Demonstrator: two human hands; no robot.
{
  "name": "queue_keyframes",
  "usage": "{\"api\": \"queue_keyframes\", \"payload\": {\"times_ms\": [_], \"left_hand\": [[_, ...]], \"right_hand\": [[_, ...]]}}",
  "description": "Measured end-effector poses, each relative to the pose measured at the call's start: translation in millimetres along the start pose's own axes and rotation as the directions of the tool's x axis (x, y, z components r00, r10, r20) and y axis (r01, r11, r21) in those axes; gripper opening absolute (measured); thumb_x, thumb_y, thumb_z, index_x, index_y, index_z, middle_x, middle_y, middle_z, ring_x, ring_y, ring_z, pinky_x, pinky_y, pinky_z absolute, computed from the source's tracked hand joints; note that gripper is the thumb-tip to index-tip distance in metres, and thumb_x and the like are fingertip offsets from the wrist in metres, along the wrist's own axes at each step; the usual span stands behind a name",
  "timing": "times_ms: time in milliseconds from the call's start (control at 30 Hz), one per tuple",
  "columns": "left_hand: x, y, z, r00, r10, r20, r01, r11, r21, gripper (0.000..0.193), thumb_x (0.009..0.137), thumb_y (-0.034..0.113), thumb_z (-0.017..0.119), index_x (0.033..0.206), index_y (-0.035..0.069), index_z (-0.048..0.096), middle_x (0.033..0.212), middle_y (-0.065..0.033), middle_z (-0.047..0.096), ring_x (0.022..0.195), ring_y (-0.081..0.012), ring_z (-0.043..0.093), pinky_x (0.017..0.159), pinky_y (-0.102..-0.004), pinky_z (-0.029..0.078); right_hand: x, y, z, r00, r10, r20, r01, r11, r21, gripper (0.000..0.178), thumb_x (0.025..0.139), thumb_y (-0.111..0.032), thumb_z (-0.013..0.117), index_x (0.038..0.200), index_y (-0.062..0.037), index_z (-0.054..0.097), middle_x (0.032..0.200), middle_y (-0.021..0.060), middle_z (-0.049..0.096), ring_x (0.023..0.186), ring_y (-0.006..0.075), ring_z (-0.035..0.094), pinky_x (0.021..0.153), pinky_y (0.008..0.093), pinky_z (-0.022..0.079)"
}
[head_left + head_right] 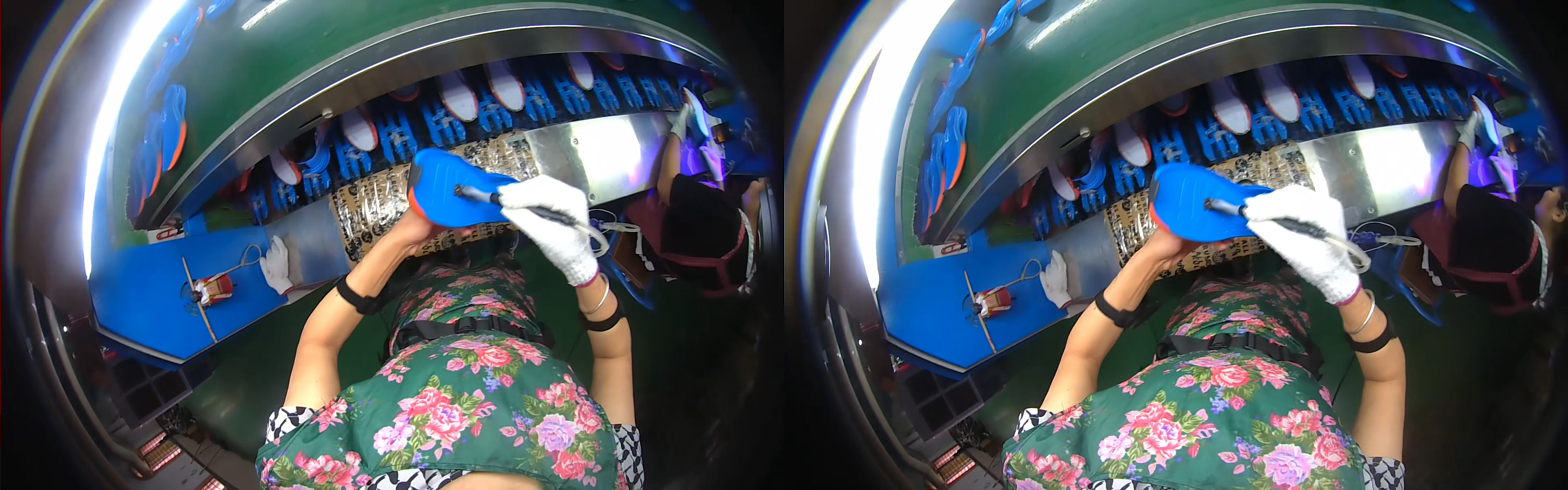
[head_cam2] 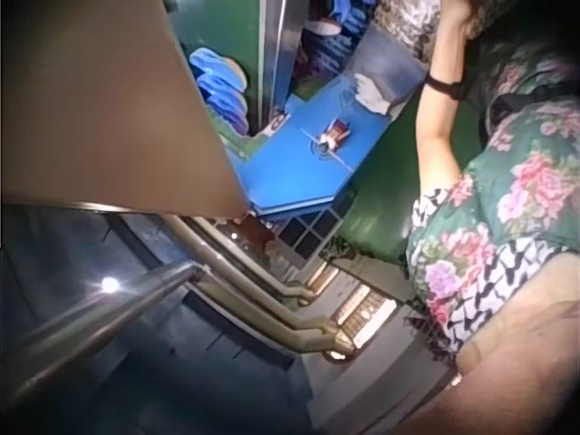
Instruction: Applying a liquid substance, likely adhesive, to the bottom of shoe soles using a brush.
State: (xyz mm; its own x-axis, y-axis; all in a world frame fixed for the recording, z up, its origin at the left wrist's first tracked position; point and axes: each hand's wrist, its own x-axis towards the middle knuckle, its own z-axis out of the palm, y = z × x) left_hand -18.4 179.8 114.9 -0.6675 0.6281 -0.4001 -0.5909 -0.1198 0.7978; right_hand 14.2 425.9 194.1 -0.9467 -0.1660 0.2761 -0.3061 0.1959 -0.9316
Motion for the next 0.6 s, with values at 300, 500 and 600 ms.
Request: {"api": "queue_keyframes", "payload": {"times_ms": [300, 500, 600], "left_hand": [[-25, 6, 22, 0.968, 0.226, 0.107, -0.016, 0.483, -0.875, 0.090, 0.088, 0.069, 0.056, 0.154, 0.011, 0.034, 0.154, -0.0262, 0.037, 0.130, -0.0526, 0.047, 0.103, -0.0735, 0.041], [-1, -2, 41, 0.821, 0.472, 0.322, 0.063, 0.484, -0.873, 0.099, 0.080, 0.070, 0.066, 0.152, 0.008, 0.037, 0.147, -0.0205, 0.050, 0.136, -0.0400, 0.048, 0.111, -0.0582, 0.041], [2, -4, 47, 0.874, 0.372, 0.313, 0.155, 0.396, -0.905, 0.103, 0.079, 0.076, 0.065, 0.154, 0.012, 0.036, 0.151, -0.0146, 0.048, 0.138, -0.0376, 0.046, 0.115, -0.0579, 0.035]], "right_hand": [[-6, -24, 14, 0.952, -0.286, -0.108, 0.263, 0.946, -0.191, 0.018, 0.079, -0.002, 0.078, 0.097, -0.0032, 0.076, 0.096, 0.0101, 0.076, 0.083, 0.0220, 0.071, 0.072, 0.0328, 0.056], [8, -36, 13, 0.940, -0.301, -0.164, 0.253, 0.932, -0.260, 0.020, 0.077, -0.002, 0.078, 0.098, -0.0040, 0.077, 0.097, 0.0104, 0.076, 0.079, 0.0239, 0.071, 0.070, 0.0337, 0.055], [16, -40, 4, 0.904, -0.421, -0.067, 0.373, 0.856, -0.357, 0.029, 0.076, -0.002, 0.076, 0.105, -0.0037, 0.075, 0.104, 0.0131, 0.075, 0.087, 0.0267, 0.071, 0.076, 0.0355, 0.056]]}}
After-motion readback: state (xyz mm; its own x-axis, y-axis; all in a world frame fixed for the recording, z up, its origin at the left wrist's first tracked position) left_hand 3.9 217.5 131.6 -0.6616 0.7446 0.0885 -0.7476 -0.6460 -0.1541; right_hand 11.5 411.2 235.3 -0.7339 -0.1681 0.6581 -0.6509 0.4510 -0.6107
